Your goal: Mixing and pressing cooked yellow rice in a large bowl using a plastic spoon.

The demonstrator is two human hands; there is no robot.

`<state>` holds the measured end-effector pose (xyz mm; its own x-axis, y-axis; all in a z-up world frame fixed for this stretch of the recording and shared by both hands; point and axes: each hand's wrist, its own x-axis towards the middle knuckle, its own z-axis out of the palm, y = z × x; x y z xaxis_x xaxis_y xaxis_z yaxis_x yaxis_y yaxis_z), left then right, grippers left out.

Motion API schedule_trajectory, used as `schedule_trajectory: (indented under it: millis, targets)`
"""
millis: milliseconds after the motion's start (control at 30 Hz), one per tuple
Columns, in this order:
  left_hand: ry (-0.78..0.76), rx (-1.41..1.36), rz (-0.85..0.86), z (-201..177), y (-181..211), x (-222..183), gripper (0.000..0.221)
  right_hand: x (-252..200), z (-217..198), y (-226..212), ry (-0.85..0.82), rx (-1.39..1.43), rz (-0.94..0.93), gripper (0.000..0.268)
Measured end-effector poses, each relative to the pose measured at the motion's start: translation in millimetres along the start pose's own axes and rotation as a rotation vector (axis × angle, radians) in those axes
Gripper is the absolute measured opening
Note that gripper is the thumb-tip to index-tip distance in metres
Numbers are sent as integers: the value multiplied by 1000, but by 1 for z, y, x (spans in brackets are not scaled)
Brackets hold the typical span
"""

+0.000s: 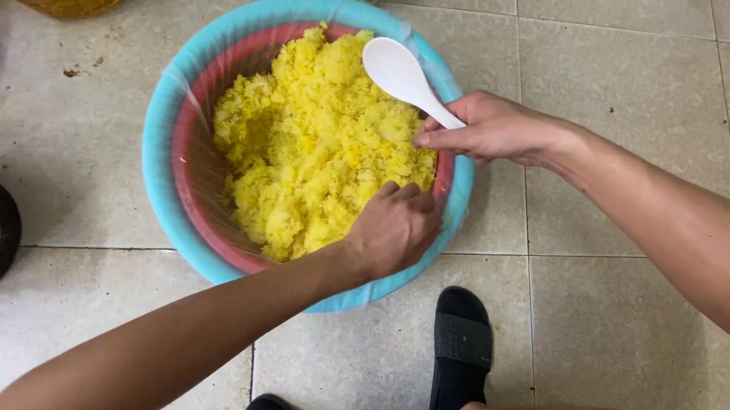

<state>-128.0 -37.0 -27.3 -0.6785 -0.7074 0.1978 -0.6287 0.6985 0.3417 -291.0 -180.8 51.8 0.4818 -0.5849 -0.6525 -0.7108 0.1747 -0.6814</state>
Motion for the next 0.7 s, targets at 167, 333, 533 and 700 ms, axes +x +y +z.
schedule_trajectory:
  millis: [167, 333, 533, 700]
  targets:
    - [157, -97, -106, 0, 4, 15, 18, 13, -12, 23, 86, 40, -111, 34]
    - [76, -36, -118, 6, 3, 15, 15, 2, -27, 112, 426, -65, -120, 30]
    - [90, -79, -166, 14, -12, 11, 15, -12, 33, 213, 484, -16, 139, 30]
    - [201, -119, -244, -2, -49, -3, 19, -5, 47, 225, 432, -172, 176, 29]
